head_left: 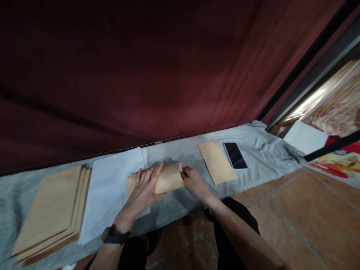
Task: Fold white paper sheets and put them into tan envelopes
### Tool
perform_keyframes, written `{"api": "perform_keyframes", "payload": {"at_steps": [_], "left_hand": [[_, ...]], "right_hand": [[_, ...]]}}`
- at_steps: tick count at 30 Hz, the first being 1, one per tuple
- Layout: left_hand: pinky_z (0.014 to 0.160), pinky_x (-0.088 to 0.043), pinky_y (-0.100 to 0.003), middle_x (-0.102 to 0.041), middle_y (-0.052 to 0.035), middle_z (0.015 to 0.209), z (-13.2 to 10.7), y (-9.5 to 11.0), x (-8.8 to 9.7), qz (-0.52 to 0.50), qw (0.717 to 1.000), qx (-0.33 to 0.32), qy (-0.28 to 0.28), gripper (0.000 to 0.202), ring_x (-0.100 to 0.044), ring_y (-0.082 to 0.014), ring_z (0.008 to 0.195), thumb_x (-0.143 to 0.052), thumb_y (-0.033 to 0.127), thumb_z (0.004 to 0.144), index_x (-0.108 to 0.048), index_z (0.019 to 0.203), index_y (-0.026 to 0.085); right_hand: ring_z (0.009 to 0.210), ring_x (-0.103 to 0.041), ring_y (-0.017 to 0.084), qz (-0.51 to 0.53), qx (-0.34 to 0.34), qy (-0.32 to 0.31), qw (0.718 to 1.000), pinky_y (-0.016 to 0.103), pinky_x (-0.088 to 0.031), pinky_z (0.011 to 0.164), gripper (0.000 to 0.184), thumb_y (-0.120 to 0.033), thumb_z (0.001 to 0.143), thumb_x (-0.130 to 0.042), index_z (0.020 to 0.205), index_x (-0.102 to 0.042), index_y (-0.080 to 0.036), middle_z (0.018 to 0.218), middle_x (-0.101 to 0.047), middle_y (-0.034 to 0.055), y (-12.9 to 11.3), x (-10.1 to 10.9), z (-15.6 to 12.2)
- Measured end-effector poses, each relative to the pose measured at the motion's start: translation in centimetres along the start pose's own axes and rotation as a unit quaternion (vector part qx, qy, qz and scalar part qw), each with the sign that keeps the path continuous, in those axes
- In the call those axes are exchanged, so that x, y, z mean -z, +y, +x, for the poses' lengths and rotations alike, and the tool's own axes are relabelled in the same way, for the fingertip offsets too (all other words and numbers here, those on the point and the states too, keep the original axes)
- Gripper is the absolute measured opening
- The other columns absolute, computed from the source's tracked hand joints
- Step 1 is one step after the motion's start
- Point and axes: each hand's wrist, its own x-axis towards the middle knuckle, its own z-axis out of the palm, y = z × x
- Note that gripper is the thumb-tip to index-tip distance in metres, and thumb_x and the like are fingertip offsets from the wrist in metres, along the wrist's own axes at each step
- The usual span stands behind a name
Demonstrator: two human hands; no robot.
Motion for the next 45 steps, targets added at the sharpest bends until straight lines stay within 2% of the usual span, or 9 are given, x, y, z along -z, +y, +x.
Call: {"api": "perform_keyframes", "payload": {"at_steps": [8,12,19,23,26,36,40,43,45], "left_hand": [[0.117,-0.019,-0.06,-0.049,-0.0117,0.139,0.1,-0.1,0.1,0.007,1.0,0.002,0.006,0.109,-0.046,-0.0337,0.131,-0.074,0.042,0.076,-0.004,0.159,0.029],[0.118,-0.018,-0.06,-0.046,-0.0134,0.142,0.1,-0.3,0.0,0.01,1.0,-0.006,0.02,0.11,-0.046,-0.0338,0.131,-0.074,0.042,0.076,-0.003,0.159,0.027],[0.118,-0.019,-0.061,-0.046,-0.0161,0.143,0.3,-0.4,0.0,0.024,0.998,-0.031,0.046,0.102,-0.046,-0.0357,0.132,-0.07,0.047,0.079,-0.01,0.158,0.025],[0.118,-0.018,-0.062,-0.046,-0.0176,0.143,0.4,-0.3,0.1,0.03,0.997,-0.044,0.056,0.1,-0.044,-0.0363,0.134,-0.068,0.049,0.08,-0.011,0.158,0.022],[0.118,-0.018,-0.062,-0.046,-0.0177,0.144,0.5,-0.1,0.2,0.03,0.997,-0.047,0.056,0.098,-0.043,-0.0365,0.135,-0.067,0.05,0.081,-0.013,0.158,0.022],[0.119,-0.015,-0.061,-0.044,-0.0179,0.147,0.5,0.0,0.2,0.028,0.997,-0.053,0.052,0.097,-0.039,-0.0366,0.139,-0.067,0.049,0.082,-0.012,0.158,0.024],[0.119,-0.01,-0.063,-0.033,-0.0182,0.156,0.5,0.1,0.2,0.033,0.997,-0.049,0.053,0.096,-0.027,-0.0389,0.147,-0.067,0.049,0.084,-0.01,0.158,0.025],[0.118,-0.011,-0.066,-0.021,-0.0181,0.162,0.6,0.6,0.5,0.026,0.996,-0.023,0.087,0.095,-0.017,-0.0406,0.15,-0.065,0.052,0.086,-0.01,0.158,0.026],[0.118,-0.015,-0.064,-0.019,-0.0172,0.162,0.8,1.4,0.9,0.004,0.991,0.021,0.134,0.088,-0.016,-0.0392,0.15,-0.061,0.051,0.089,-0.012,0.158,0.027]], "right_hand": [[0.086,-0.065,0.019,0.046,0.023,0.047,0.998,0.028,-0.047,0.078,0.011,-0.019,0.084,-0.06,0.086,-0.07,-0.021,0.098,-0.07,0.0064,-0.1,0.3,0.0],[0.083,-0.064,0.017,0.105,0.031,0.062,0.992,0.028,-0.048,0.076,0.016,-0.018,0.082,-0.056,0.094,-0.064,-0.023,0.094,-0.068,0.0024,-0.4,0.5,-0.2],[0.071,-0.061,0.014,0.234,-0.024,0.08,0.969,0.025,-0.048,0.063,0.052,-0.019,0.074,-0.06,0.124,-0.05,-0.025,0.089,-0.064,-0.0018,0.1,0.3,0.1],[0.065,-0.058,0.013,0.28,-0.045,0.012,0.959,0.023,-0.046,0.062,0.022,-0.022,0.075,-0.06,0.096,-0.065,-0.021,0.076,-0.065,-0.0018,0.9,0.4,0.8],[0.061,-0.055,0.012,0.281,-0.049,0.007,0.958,0.022,-0.043,0.058,0.011,-0.024,0.074,-0.062,0.082,-0.067,-0.018,0.068,-0.063,-0.0027,1.3,0.4,1.1],[0.056,-0.05,0.01,0.272,-0.04,0.018,0.961,0.02,-0.038,0.053,0.01,-0.025,0.072,-0.064,0.078,-0.068,-0.018,0.062,-0.061,-0.004,1.7,0.4,1.0],[0.056,-0.053,0.011,0.301,-0.048,0.023,0.952,0.021,-0.041,0.054,0.011,-0.026,0.073,-0.064,0.079,-0.068,-0.017,0.064,-0.063,-0.0028,1.7,0.4,1.2],[0.059,-0.058,0.013,0.332,-0.06,0.039,0.94,0.023,-0.045,0.057,0.015,-0.03,0.074,-0.063,0.08,-0.068,-0.017,0.067,-0.066,-0.0005,1.7,0.4,1.4],[0.06,-0.059,0.015,0.34,-0.064,0.059,0.936,0.024,-0.046,0.058,0.018,-0.033,0.073,-0.062,0.08,-0.067,-0.017,0.069,-0.067,0.0006,1.7,0.5,1.5]]}}
